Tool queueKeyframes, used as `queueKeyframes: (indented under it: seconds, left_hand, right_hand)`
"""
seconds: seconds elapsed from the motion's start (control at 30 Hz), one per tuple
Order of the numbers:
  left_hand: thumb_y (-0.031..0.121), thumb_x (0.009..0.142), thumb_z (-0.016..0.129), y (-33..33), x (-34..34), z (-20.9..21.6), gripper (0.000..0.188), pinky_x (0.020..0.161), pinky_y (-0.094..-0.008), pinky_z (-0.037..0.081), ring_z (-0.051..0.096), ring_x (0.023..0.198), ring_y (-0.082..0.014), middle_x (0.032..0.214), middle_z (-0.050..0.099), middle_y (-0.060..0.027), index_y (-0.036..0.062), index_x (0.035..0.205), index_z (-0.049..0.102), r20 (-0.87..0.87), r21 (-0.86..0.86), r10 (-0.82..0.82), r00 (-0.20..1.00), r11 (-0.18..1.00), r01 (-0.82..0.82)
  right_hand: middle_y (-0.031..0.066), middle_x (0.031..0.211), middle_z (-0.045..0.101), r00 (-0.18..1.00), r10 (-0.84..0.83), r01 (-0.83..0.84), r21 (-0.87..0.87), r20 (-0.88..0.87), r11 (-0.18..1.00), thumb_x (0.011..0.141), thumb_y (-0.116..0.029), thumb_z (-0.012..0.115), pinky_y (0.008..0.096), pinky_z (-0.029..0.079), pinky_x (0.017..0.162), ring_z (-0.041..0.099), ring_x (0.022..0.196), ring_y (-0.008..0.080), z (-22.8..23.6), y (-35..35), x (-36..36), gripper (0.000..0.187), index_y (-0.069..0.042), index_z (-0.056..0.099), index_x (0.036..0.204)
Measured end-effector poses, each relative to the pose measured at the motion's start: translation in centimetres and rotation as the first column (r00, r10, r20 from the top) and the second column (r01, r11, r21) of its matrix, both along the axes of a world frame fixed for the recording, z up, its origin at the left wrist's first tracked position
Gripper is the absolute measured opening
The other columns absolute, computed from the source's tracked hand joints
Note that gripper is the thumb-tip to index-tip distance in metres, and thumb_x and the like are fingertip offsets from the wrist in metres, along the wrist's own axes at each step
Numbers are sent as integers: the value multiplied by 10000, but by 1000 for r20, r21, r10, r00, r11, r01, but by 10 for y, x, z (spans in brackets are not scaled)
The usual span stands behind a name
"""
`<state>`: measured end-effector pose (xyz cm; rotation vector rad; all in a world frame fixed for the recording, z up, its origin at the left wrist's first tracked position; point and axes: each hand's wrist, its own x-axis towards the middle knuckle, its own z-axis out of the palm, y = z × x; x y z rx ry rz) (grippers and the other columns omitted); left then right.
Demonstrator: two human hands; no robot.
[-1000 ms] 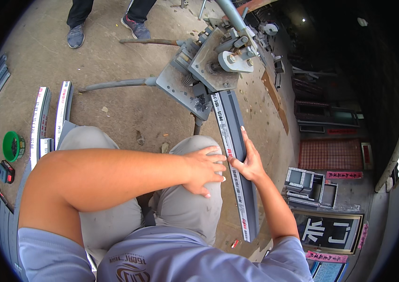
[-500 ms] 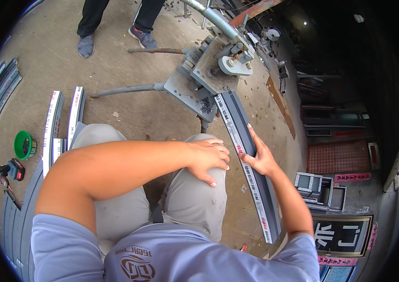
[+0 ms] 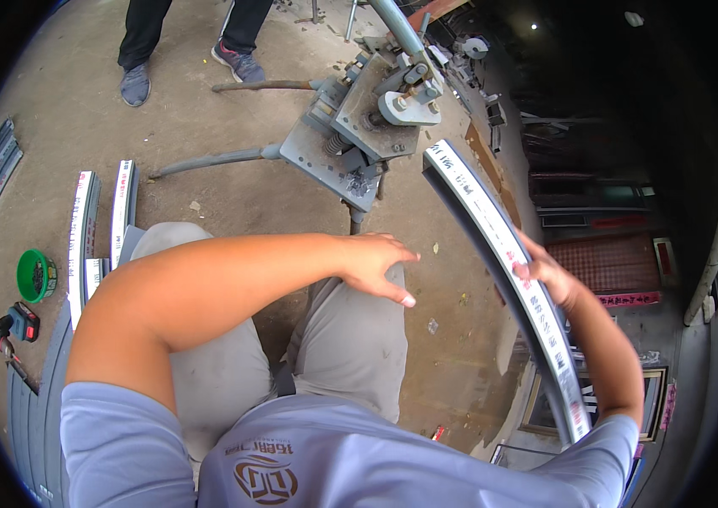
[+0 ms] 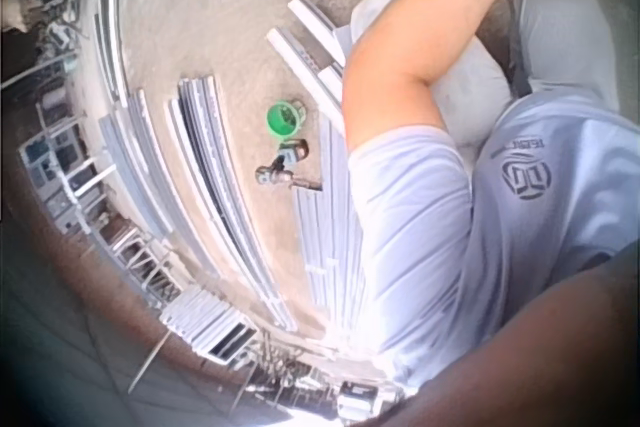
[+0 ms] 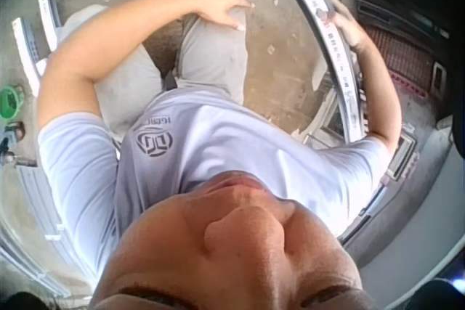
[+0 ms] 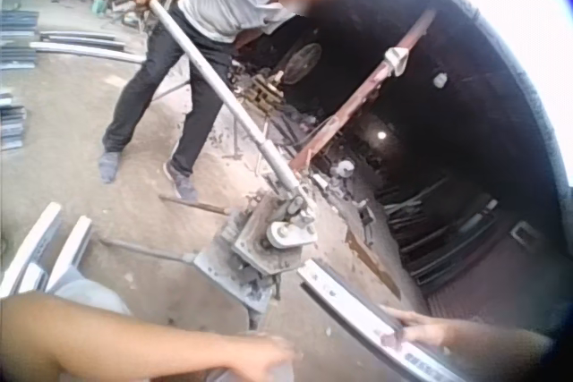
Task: The person squats and repeatedly handles long metal profiles, peeling protective film and positioning them for bending. A coworker operates a manual bending machine in the background. The person stacks the processed profiles on the floor.
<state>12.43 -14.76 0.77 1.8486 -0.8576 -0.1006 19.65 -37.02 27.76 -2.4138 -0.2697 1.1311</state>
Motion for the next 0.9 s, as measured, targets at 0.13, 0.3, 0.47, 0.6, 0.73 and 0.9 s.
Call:
queueKeyframes:
  seconds: [0.13, 0.3, 0.47, 0.6, 0.73, 0.9]
  left_hand:
    - [545, 927, 785, 9, 8, 28, 878, 1211, -489, 395, 483, 1456, -355, 1556, 504, -262, 16, 1557, 478, -455, -412, -131, 881, 908, -78]
    - [358, 873, 889, 13, -11, 54, 728, 1188, -461, 423, 560, 1370, -255, 1382, 655, -124, 48, 1447, 569, -349, -843, -463, 815, 536, -57]
    - [345, 853, 913, 12, -33, 69, 694, 1056, -441, 561, 660, 1254, -251, 1293, 688, -105, 45, 1390, 591, -456, -823, -307, 835, 502, -265]
    - [383, 855, 910, 12, -36, 77, 694, 917, -435, 626, 732, 1109, -257, 1259, 705, -113, 29, 1366, 600, -606, -711, -87, 791, 505, -489]
    - [378, 922, 852, 6, -29, 72, 666, 909, -428, 633, 717, 1149, -262, 1274, 688, -139, 23, 1396, 547, -699, -599, 56, 712, 498, -627]
    - [420, 885, 864, -9, -22, 56, 616, 955, -374, 582, 738, 1096, -223, 1193, 762, -129, 14, 1297, 651, -750, -542, 130, 648, 440, -716]
  right_hand:
    - [326, 1219, 668, 830, -212, 422, 334, -516, 843, 721, -385, 827, 522, 649, 821, 757, 944, 454, -40, -35, -36, 996, 28, 418, 1529]
    - [325, 1202, 686, 682, -61, 513, 418, -729, 750, 742, -616, 750, 524, 632, 855, 743, 1003, 468, -105, -49, -58, 935, 32, 605, 1401]
    - [332, 1237, 685, 662, 121, 483, 544, -740, 686, 834, -678, 653, 563, 566, 962, 724, 1019, 477, -132, -44, -51, 913, 10, 593, 1431]
    - [301, 1373, 641, 676, 116, 393, 489, -728, 779, 999, -633, 494, 541, 537, 1040, 680, 1181, 442, -131, -43, -29, 827, -3, 492, 1534]
    - [195, 1556, 533, 921, 24, 208, 546, -388, 812, 966, -643, 627, 446, 422, 1191, 539, 1420, 306, -142, -40, -29, 988, -21, 295, 1658]
    - [232, 1602, 442, 827, 7, -263, 375, 563, 889, 763, -365, 966, 429, 414, 1184, 553, 1400, 346, -170, -21, -69, 1345, -3, 70, 1699]
